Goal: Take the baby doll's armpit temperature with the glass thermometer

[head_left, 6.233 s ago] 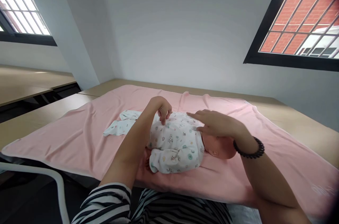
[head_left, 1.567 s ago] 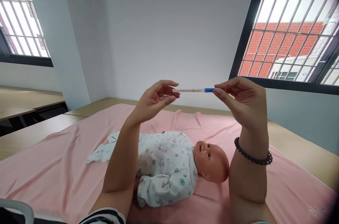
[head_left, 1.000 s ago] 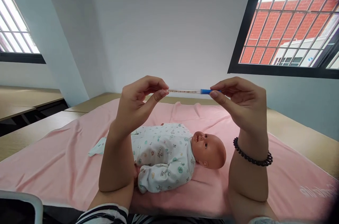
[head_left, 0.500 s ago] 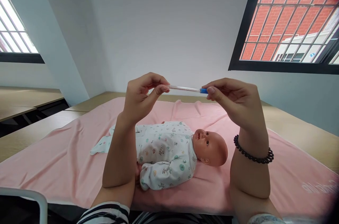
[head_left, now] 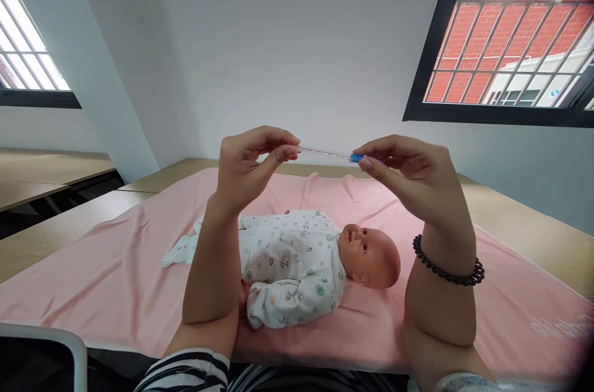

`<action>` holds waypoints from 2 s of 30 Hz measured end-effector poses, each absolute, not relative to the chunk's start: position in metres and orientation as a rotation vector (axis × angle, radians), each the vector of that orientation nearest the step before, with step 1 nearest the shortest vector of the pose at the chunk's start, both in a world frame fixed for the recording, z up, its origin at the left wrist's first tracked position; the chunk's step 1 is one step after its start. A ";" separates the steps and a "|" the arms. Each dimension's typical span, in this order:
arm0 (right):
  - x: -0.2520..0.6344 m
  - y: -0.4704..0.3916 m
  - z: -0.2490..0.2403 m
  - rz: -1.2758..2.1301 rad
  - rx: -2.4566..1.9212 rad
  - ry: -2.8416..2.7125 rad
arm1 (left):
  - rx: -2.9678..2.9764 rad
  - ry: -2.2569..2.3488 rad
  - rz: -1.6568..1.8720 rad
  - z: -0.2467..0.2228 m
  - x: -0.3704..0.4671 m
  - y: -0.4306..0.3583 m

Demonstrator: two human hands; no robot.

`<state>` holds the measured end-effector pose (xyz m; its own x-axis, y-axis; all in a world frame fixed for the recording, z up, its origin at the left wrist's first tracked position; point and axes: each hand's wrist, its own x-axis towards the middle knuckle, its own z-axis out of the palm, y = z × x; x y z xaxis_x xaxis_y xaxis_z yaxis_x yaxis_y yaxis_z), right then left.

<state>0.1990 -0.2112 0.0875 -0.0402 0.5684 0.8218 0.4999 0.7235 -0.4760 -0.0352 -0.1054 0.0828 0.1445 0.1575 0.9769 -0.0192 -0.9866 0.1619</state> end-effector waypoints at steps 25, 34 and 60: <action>0.191 -0.207 0.083 0.010 -1.020 -2.154 | 2.253 0.063 1.995 0.081 -0.030 -0.109; 0.180 -0.211 0.081 0.044 -1.017 -2.101 | 2.471 0.045 1.707 0.081 -0.029 -0.117; 0.199 -0.186 0.086 0.297 -0.733 -1.541 | 2.661 0.264 2.032 0.086 -0.038 -0.106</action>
<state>0.1989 -0.1860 0.0861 0.0477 0.6065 0.7937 0.2679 0.7577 -0.5951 -0.0382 -0.1063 0.0865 0.2643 -0.0072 0.9644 0.2538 -0.9642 -0.0767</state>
